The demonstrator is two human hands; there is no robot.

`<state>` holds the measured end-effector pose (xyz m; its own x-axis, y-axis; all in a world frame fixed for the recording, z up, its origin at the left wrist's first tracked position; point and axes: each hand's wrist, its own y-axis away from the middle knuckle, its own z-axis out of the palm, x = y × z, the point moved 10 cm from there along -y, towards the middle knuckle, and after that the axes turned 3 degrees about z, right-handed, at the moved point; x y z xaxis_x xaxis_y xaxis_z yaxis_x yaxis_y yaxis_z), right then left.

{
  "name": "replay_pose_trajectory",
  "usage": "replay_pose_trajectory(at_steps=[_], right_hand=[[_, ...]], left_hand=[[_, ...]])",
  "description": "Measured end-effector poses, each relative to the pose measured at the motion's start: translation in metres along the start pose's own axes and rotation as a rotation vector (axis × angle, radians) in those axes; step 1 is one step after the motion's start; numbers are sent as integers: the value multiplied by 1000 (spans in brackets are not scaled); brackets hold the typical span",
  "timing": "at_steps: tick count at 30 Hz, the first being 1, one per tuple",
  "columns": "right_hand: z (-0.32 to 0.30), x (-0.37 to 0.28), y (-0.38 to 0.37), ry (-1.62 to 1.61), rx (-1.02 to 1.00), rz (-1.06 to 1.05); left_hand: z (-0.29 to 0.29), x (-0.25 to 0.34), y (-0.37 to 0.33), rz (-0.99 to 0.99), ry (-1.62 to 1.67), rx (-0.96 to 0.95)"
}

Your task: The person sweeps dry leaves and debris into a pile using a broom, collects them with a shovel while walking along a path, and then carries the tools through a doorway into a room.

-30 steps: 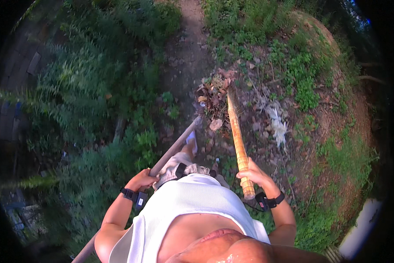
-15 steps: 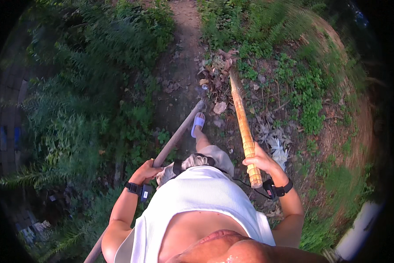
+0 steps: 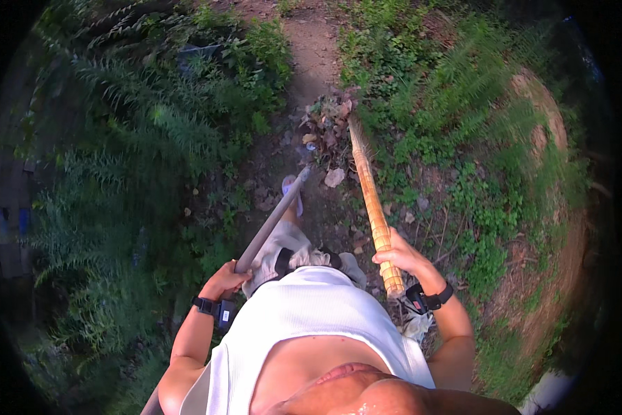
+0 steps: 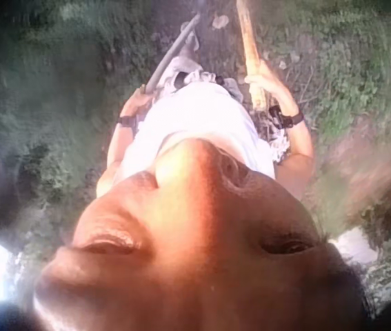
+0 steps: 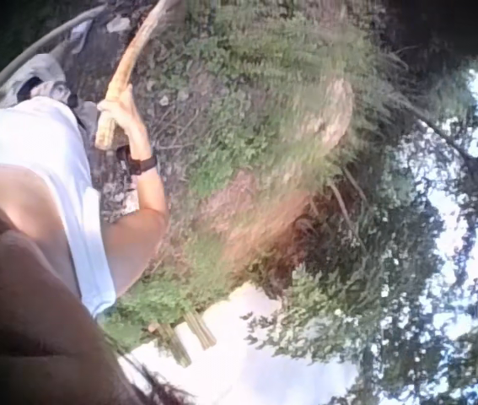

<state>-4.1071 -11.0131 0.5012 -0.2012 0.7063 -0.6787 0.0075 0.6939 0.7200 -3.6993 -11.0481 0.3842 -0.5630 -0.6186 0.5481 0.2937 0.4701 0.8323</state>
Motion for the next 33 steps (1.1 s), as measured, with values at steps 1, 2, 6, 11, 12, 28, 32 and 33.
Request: replay_pose_trajectory(at_steps=[1, 2, 6, 11, 12, 28, 32, 33], right_hand=[[-16, -19, -32, 34, 16, -41], [-31, -39, -66, 19, -1, 41], [-91, -145, -165, 8, 47, -69], [-175, -264, -259, -37, 26, 17], [-188, -282, -276, -80, 15, 40], [-450, -595, -693, 77, -64, 43], [-474, -675, -791, 129, -123, 35], [-481, -693, -818, 134, -129, 38]], left_hand=[[-16, 21, -25, 5, 2, 1], [-37, 51, -52, 29, 6, -38], [-110, 175, -135, 4, -60, 16], [-172, 327, -218, -13, -57, -52], [-184, 351, -232, -18, -62, -48], [-312, 703, -573, 5, 147, -1], [-374, 776, -625, -19, 207, 36], [-390, 794, -641, -33, 210, 45]])
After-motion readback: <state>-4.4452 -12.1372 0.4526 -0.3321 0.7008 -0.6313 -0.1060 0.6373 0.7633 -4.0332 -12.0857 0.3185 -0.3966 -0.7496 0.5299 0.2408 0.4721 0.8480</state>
